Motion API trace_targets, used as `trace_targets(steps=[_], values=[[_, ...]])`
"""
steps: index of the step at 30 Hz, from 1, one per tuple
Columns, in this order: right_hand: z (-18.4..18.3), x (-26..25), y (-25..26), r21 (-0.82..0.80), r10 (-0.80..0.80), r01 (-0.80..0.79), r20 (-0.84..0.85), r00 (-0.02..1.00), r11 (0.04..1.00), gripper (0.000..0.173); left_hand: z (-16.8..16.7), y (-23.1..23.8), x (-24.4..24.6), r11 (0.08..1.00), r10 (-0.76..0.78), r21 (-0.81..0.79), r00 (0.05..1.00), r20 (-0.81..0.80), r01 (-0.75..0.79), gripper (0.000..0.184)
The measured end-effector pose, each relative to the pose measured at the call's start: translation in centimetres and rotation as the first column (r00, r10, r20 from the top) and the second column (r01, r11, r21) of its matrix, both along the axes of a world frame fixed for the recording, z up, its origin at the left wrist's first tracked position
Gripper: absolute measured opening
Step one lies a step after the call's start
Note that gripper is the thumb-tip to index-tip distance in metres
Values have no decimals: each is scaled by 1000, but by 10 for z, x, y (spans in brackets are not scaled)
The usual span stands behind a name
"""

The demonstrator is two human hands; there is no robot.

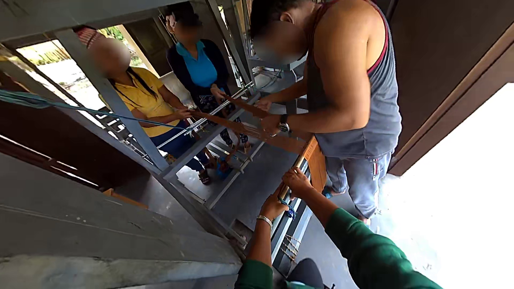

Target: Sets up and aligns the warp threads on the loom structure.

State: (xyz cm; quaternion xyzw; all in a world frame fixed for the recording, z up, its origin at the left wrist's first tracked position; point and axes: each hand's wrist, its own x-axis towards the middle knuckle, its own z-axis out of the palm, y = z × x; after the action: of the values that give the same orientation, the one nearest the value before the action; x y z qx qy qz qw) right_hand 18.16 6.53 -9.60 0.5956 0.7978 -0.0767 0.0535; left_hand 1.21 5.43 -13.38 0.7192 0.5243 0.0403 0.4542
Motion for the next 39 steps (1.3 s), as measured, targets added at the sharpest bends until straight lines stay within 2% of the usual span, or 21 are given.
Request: trace_targets(steps=[5,14,17,20,23,25,27,29,31,33,36,39], values=[[-5,0,0,8,-4,4,-19,1000,1000,61,-4,0,-1,1000,4,-8,999,40,-4,111],[-13,7,-7,21,9,-7,-91,996,1000,73,-13,-3,3,1000,10,6,1000,-6,-10,108],[-16,10,-6,18,26,-25,-67,997,1000,76,-14,-4,5,999,13,35,1000,-25,-13,107],[-7,9,-4,-11,14,-15,-63,998,1000,74,-10,-3,4,1000,23,17,999,25,-23,107],[-4,5,-5,-42,-31,26,-99,995,999,73,-3,-6,3,999,44,-16,984,173,-42,112],[-12,4,-7,18,-41,43,-116,992,999,62,-1,-9,4,991,135,-42,953,271,-128,119],[-19,3,-9,100,-33,46,-130,991,994,49,1,-10,2,966,256,-82,893,369,-243,108],[-21,3,-8,129,-34,52,-135,990,990,49,2,-2,2,946,317,-77,840,441,-316,85],[-19,2,-8,102,-46,63,-160,986,993,48,16,9,12,938,331,-62,823,462,-342,70],[-18,2,-6,81,-56,72,-191,980,994,52,31,27,30,954,288,-36,869,403,-299,67],[-15,1,-9,90,-91,114,-227,970,989,56,45,67,66,992,122,-47,955,272,-114,67],[-7,-2,-11,83,-128,152,-240,962,985,41,59,101,112,992,-78,-101,996,42,82,71]])
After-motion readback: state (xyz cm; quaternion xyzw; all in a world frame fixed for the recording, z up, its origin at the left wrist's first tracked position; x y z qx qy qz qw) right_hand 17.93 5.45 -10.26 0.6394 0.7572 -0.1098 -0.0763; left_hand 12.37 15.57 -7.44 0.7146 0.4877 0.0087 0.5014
